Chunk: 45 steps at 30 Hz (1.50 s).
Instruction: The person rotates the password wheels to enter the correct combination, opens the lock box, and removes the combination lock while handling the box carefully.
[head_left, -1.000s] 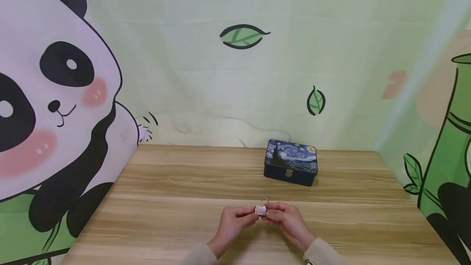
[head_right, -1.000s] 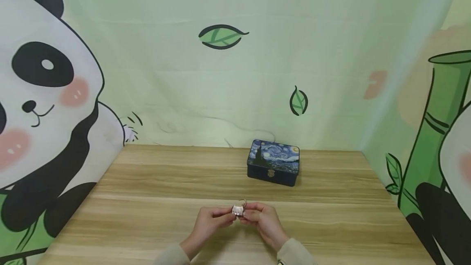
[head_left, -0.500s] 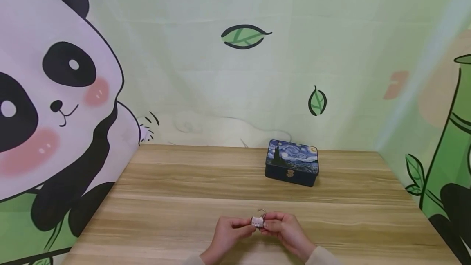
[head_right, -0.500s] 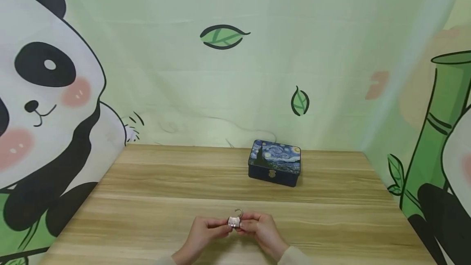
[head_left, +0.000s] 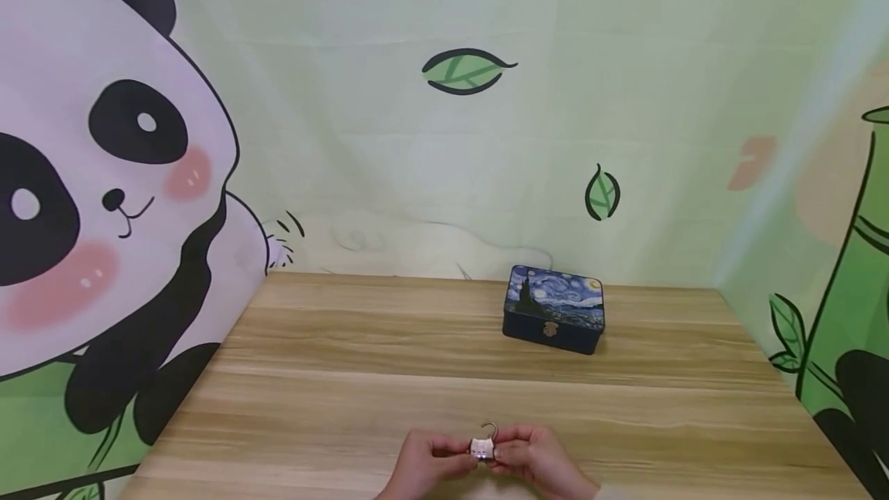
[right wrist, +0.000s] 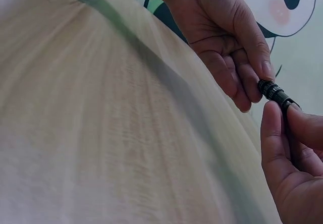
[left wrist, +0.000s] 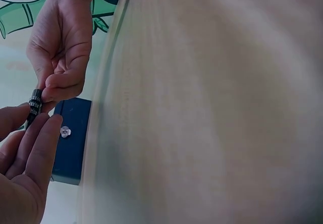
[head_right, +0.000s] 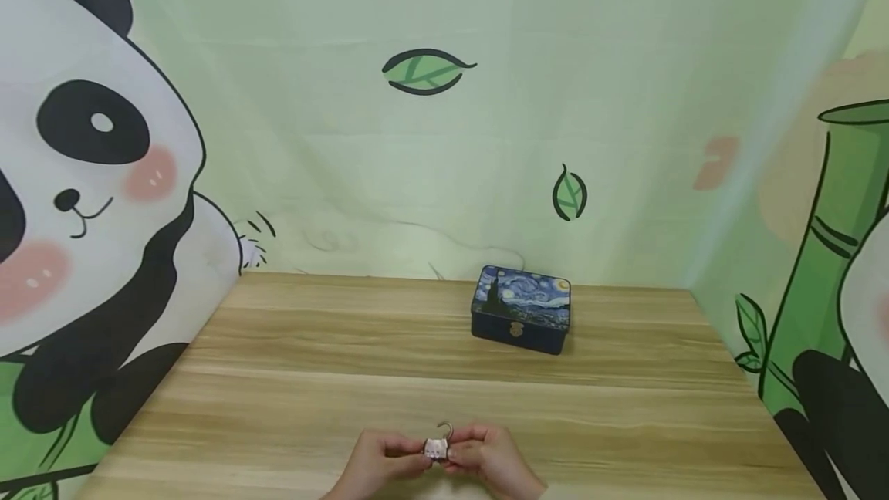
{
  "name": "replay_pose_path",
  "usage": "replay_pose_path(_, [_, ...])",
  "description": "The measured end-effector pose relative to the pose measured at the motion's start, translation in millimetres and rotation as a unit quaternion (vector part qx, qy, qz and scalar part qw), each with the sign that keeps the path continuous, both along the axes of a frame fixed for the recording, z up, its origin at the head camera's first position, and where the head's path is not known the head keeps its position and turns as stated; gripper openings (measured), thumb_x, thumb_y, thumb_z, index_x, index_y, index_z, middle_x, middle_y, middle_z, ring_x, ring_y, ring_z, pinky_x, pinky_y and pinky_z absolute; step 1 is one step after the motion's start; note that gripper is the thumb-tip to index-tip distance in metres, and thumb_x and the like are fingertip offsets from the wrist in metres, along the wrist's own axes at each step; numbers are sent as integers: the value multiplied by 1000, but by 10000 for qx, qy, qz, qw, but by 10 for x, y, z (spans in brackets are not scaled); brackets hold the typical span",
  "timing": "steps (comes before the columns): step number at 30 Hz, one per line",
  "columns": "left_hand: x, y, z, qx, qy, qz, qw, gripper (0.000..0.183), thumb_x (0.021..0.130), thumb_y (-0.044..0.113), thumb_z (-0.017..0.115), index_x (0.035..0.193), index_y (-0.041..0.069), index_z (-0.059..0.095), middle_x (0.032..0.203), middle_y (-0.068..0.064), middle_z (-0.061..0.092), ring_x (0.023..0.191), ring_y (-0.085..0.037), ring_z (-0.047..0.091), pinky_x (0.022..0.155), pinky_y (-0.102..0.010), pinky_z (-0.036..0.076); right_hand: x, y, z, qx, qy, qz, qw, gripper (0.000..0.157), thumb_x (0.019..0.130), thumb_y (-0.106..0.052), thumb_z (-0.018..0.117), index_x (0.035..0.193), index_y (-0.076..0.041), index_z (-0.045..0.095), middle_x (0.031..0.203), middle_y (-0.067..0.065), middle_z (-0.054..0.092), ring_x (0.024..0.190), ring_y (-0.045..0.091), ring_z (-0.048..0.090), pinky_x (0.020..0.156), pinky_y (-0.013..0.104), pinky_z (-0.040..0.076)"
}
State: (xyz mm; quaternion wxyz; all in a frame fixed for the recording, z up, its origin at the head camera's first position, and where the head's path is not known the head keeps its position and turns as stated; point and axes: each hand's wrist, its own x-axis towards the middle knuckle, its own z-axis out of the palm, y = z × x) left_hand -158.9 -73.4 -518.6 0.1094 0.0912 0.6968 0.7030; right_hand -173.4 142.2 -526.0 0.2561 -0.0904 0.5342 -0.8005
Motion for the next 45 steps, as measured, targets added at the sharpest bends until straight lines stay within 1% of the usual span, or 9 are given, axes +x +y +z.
replay_pose_path(5, [73,-60,-66,-122,-164,89,9998,19,77,0,81,90,-12,74,83,-15,74,73,-10,66,64,-17,56,70,-46,-3,548,-450,-67,9975,20,93,11,56,106,5,70,94,9,73,82,13,69,78,26,60])
replay_pose_path(8, [108,-90,-92,-153,-336,93,9993,17,76,-2,81,88,-11,74,80,-14,74,71,-12,67,61,-18,56,105,-63,-14,754,-624,-62,9952,19,93,10,57,106,5,70,92,9,73,79,13,69,75,25,60])
replay_pose_path(12, [135,-125,-80,-66,-613,-9,9981,16,75,-4,81,86,-11,73,78,-16,73,69,-15,69,58,-19,56,141,-93,-60,748,-607,29,9953,19,91,10,58,100,1,72,86,6,72,74,12,69,70,21,60])
replay_pose_path(15, [144,-160,-60,-167,-763,-144,9968,14,74,-5,80,84,-10,72,76,-17,72,68,-15,69,57,-19,56,157,-118,-98,950,-536,42,9940,18,89,9,60,98,1,72,83,4,72,74,10,68,68,20,59])
replay_pose_path(22, [146,-228,-53,-979,-836,-428,9908,8,74,-6,78,77,-3,71,69,-10,70,62,-14,65,55,-22,54,177,-128,-99,1713,-158,211,9849,21,85,7,64,104,16,67,86,8,73,75,9,65,67,19,56])
replay_pose_path(25, [133,-248,-47,-1200,-887,-598,9870,8,73,-7,77,76,-2,71,68,-8,69,60,-12,63,54,-21,53,174,-128,-99,1864,-42,338,9819,21,84,8,64,102,18,66,86,12,73,77,10,67,67,19,56])
replay_pose_path(32, [100,-250,-41,-1552,-572,-913,9820,8,71,-11,74,71,-3,71,61,-4,65,53,-9,55,49,-16,45,172,-152,-84,2446,-27,486,9684,13,85,6,65,96,10,70,83,11,73,75,12,66,67,23,57])
replay_pose_path(38, [87,-220,-52,-1675,-374,-1003,9800,12,68,-11,74,66,0,69,57,-2,62,51,-9,54,47,-17,44,156,-146,-24,2491,370,663,9655,12,82,8,66,92,14,68,81,14,73,71,10,65,63,19,54])
replay_pose_path(45, [83,-200,-50,-1769,-106,-1092,9781,13,66,-13,72,64,0,69,55,0,62,50,-8,54,46,-16,44,178,-160,7,2879,438,639,9545,4,81,6,70,84,8,72,75,11,72,64,9,62,57,18,53])
